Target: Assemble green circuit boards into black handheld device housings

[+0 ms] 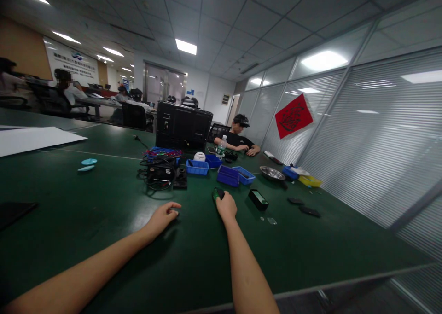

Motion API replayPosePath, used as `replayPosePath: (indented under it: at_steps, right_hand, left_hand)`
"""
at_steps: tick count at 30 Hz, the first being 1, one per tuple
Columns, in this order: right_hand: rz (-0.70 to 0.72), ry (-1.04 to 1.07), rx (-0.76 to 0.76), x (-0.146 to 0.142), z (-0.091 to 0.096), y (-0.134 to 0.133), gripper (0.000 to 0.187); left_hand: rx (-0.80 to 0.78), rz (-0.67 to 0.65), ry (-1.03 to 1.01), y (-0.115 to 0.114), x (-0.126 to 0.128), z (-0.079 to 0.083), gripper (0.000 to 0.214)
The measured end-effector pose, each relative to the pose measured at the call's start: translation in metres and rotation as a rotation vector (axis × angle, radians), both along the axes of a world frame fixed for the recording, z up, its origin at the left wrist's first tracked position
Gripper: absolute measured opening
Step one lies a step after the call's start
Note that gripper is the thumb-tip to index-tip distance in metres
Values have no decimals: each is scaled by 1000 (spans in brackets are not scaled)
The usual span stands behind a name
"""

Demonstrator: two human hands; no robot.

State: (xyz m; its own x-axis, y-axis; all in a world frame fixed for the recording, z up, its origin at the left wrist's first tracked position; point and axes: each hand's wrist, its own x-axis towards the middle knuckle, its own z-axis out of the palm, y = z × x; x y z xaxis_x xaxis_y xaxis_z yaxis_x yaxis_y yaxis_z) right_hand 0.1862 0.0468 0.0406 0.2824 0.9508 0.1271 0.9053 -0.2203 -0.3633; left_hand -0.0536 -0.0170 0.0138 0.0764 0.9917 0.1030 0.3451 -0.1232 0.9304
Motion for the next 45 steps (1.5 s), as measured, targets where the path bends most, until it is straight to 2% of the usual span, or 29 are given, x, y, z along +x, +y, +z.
replayPosePath:
  at_steps: [6,12,16,18,21,23,26,28,31,35,38,41,43,45]
  right_hand:
    - [-78,-385,166,12,2,-7,46]
    - [76,-478,187,-4,5,-15,42]
    - [27,-373,189,-6,12,-16,51]
    - [-16,-289,133,-3,14,-15,56]
    - [3,-195,15,2,13,-13,64]
    - [23,-178,-37,2,10,-11,64]
    - [-6,-168,-56,5,9,-9,53]
    - [-69,-145,-25,11,11,-8,48]
    - [-181,-97,57,23,19,-11,50]
    - [-274,-79,265,32,29,-17,55]
    - [-230,-35,421,28,32,-20,57]
    - [-95,99,492,17,28,-16,58]
    - [-3,254,460,8,21,-11,56]
    - [78,455,337,-2,11,-6,52]
  left_hand:
    - [-3,0,14,-2,1,4,32]
    - [2,14,19,-4,2,7,31]
    - [-2,14,12,-5,1,7,31]
    - [-7,9,16,-4,1,7,31]
    - [-11,1,14,-3,2,5,32]
    - [-8,-2,17,-3,2,5,32]
    - [1,-4,23,-3,1,5,31]
    - [2,-5,27,-3,1,6,31]
    - [-3,-8,33,-4,1,7,31]
    - [-1,-7,32,-4,1,7,32]
    - [-5,-9,39,-4,1,8,32]
    - [-7,-11,44,-4,1,8,32]
    - [0,-10,42,-5,1,8,33]
    - [4,-11,43,-5,1,8,33]
